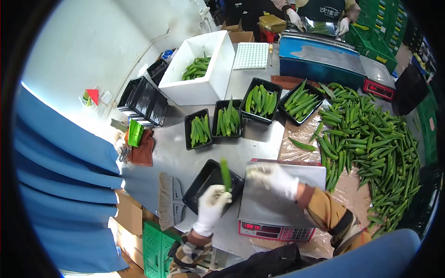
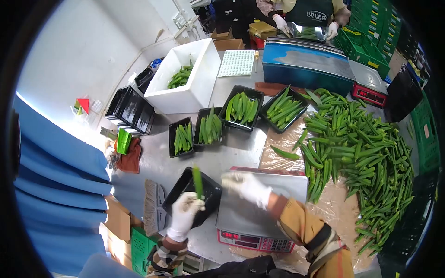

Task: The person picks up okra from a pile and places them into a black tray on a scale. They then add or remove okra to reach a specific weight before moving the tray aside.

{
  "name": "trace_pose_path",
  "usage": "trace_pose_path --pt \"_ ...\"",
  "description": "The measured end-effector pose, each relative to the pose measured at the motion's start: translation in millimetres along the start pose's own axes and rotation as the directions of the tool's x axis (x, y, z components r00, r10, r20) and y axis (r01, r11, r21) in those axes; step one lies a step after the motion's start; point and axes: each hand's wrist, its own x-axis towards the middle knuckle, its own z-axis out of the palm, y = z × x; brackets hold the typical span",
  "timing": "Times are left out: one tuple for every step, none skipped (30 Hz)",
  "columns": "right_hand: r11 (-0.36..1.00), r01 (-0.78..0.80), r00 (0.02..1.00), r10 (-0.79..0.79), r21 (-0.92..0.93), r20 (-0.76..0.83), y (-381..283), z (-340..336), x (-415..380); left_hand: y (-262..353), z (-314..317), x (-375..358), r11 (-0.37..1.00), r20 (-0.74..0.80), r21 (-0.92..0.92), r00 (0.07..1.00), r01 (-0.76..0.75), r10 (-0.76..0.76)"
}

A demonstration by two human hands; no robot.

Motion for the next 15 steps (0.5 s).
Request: trace_pose_path --pt "0.999 -0.012 0.998 0.01 0.03 0.058 4.8 7.1 -21.2 -3.8 14.2 -7.4 1.0 0.039 -0.001 0.999 0.009 -0.009" --pt "0.998 -0.022 0.993 0.015 0.059 0.113 13.4 12.4 -38.5 -22.7 26.1 -12.4 0.989 0.066 0.125 0.996 -0.074 0.066" --pt "0.994 0.089 0.993 -0.093 0.061 0.068 30.4 16.7 -53.2 -9.7 44.6 -22.3 0.954 0.131 0.264 0.985 -0.143 0.112" --pt "0.978 0.201 0.979 -0.202 0.059 0.02 39.4 19.1 -67.5 -12.6 56.9 -29.7 0.883 0.221 0.372 0.951 -0.286 0.215" --pt "0.992 0.112 0.992 -0.109 0.051 -0.055 42.5 15.9 -84.5 -15.0 68.2 -38.2 0.884 0.321 0.349 0.926 -0.312 0.201" --pt "0.982 0.126 0.985 -0.107 0.14 -0.135 53.7 11.9 -100.0 -15.7 75.3 -44.9 0.884 0.419 0.322 0.888 -0.339 0.187" --pt "0.981 0.126 0.972 -0.092 0.147 -0.218 60.9 4.8 -118.5 -14.7 75.9 -46.5 0.846 0.394 0.333 0.877 -0.416 0.275" --pt "0.98 0.126 0.952 -0.076 0.153 -0.296 67.8 -3.4 -139.2 -13.3 74.5 -45.3 0.802 0.366 0.346 0.857 -0.487 0.362" --pt "0.968 0.102 0.923 -0.007 0.228 -0.385 79.6 -10.9 -159.9 -9.3 71.3 -43.9 0.751 0.337 0.364 0.829 -0.551 0.446" --pt "0.949 0.088 0.884 0.067 0.304 -0.463 93.4 -18.9 -181.9 1.4 61.3 -40.7 0.709 0.291 0.45 0.84 -0.543 0.458" --pt "0.982 0.123 0.81 -0.015 0.145 -0.586 106.9 -28.0 -208.2 3.9 51.3 -37.1 0.681 0.186 0.52 0.846 -0.516 0.5" --pt "0.991 0.135 0.716 -0.108 -0.015 -0.69 124.1 -38.8 -235.6 2.1 39.6 -32.8 0.63 0.1 0.605 0.831 -0.487 0.547" --pt "0.995 0.103 0.626 -0.077 -0.015 -0.776 148.3 -50.8 -265.0 -7.5 25.6 -30.0 0.554 0.047 0.702 0.806 -0.447 0.591" --pt "0.998 0.067 0.517 -0.038 -0.003 -0.855 175.8 -60.5 -299.3 -23.6 9.1 -27.4 0.51 0.017 0.763 0.801 -0.397 0.598" --pt "0.996 0.087 0.402 -0.018 0.019 -0.915 204.1 -66.0 -333.7 -43.0 -7.7 -28.4 0.487 0.018 0.795 0.817 -0.361 0.576"
